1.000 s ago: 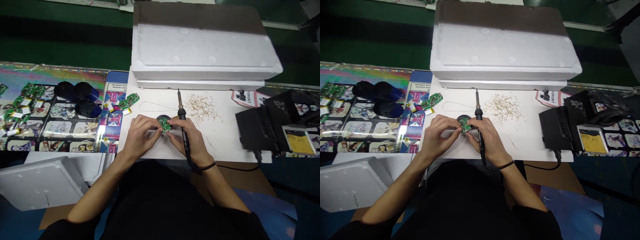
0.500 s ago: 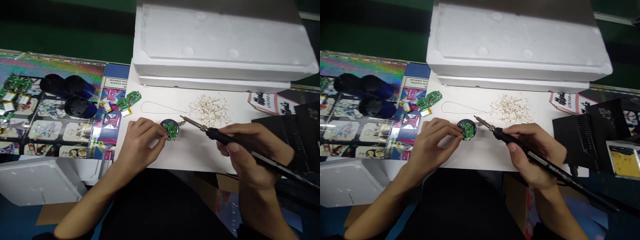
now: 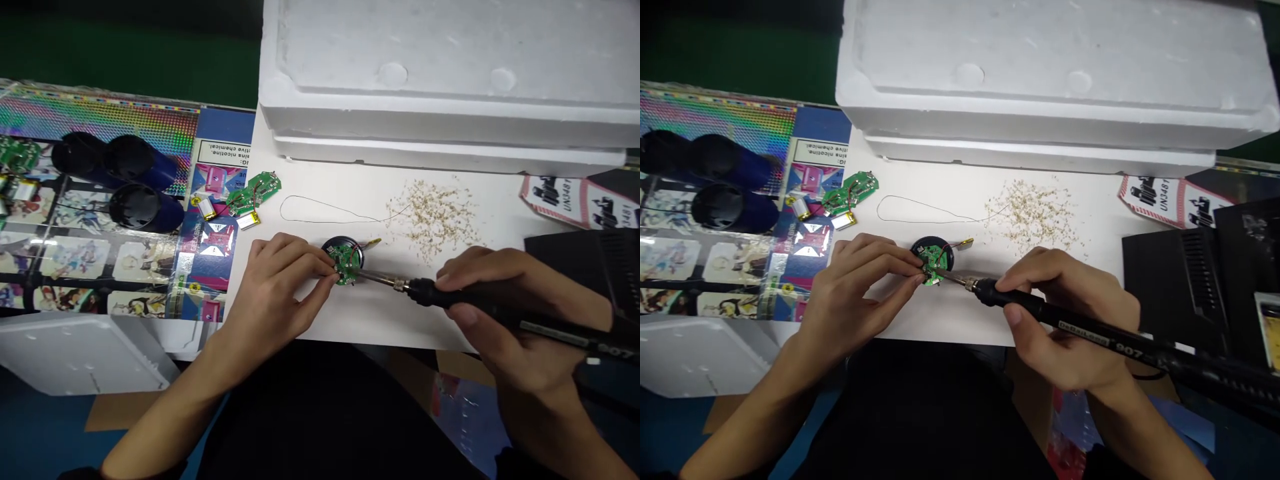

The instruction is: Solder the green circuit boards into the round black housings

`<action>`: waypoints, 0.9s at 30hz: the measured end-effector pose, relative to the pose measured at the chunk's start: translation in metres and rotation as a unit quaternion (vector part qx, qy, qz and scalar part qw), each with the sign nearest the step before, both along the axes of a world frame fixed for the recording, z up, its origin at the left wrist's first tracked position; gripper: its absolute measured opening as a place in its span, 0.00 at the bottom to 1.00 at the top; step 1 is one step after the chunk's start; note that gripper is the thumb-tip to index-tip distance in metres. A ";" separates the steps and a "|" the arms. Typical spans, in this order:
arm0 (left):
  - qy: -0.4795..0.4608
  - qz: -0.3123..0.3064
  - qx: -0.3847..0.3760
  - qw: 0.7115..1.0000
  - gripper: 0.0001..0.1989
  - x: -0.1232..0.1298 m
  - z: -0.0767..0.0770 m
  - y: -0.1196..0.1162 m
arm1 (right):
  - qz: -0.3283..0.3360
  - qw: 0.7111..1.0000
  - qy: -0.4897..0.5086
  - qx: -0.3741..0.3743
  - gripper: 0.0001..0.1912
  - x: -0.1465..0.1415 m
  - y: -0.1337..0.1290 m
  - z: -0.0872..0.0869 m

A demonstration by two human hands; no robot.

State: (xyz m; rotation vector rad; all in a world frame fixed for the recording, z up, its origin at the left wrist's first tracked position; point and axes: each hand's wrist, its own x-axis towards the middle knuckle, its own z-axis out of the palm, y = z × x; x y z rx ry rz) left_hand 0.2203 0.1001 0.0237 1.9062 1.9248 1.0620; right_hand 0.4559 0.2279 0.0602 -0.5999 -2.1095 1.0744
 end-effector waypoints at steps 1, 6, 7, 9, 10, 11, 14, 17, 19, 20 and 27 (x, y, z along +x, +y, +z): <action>0.001 0.000 -0.001 1.000 0.04 0.000 0.000 0.000 | 0.011 1.000 -0.001 0.003 0.11 -0.001 0.000 0.001; -0.002 -0.001 -0.003 1.000 0.03 0.000 -0.001 -0.001 | 0.017 1.000 -0.010 0.021 0.09 -0.007 0.001 0.001; -0.003 -0.002 -0.003 1.000 0.03 0.000 -0.001 -0.002 | 0.015 1.000 -0.011 0.019 0.09 -0.008 0.001 0.001; -0.006 -0.003 -0.003 1.000 0.03 0.000 -0.002 -0.002 | 0.014 1.000 -0.014 0.014 0.09 -0.009 0.000 0.000; -0.006 -0.003 -0.002 1.000 0.03 0.000 -0.002 -0.002 | 0.013 1.000 -0.015 0.013 0.09 -0.009 0.000 0.000; -0.006 -0.003 -0.002 1.000 0.03 -0.001 -0.002 -0.002 | 0.012 1.000 -0.017 0.012 0.09 -0.009 0.000 -0.001; -0.005 -0.003 0.001 1.000 0.03 -0.001 -0.003 -0.001 | 0.007 1.000 -0.021 0.013 0.09 -0.008 -0.001 0.000; -0.005 -0.003 0.003 1.000 0.03 -0.002 -0.003 -0.001 | 0.005 1.000 -0.025 0.019 0.09 -0.006 -0.001 -0.001; -0.004 -0.004 0.004 1.000 0.03 -0.002 -0.003 -0.001 | 0.003 0.999 -0.029 0.018 0.08 -0.005 -0.001 -0.002; -0.004 -0.004 0.004 1.000 0.03 -0.002 -0.003 -0.001 | 0.002 0.999 -0.029 0.018 0.08 -0.005 0.000 -0.002; -0.005 -0.002 0.005 1.000 0.03 -0.002 -0.003 -0.001 | 0.010 0.999 -0.028 0.028 0.08 -0.009 -0.002 0.004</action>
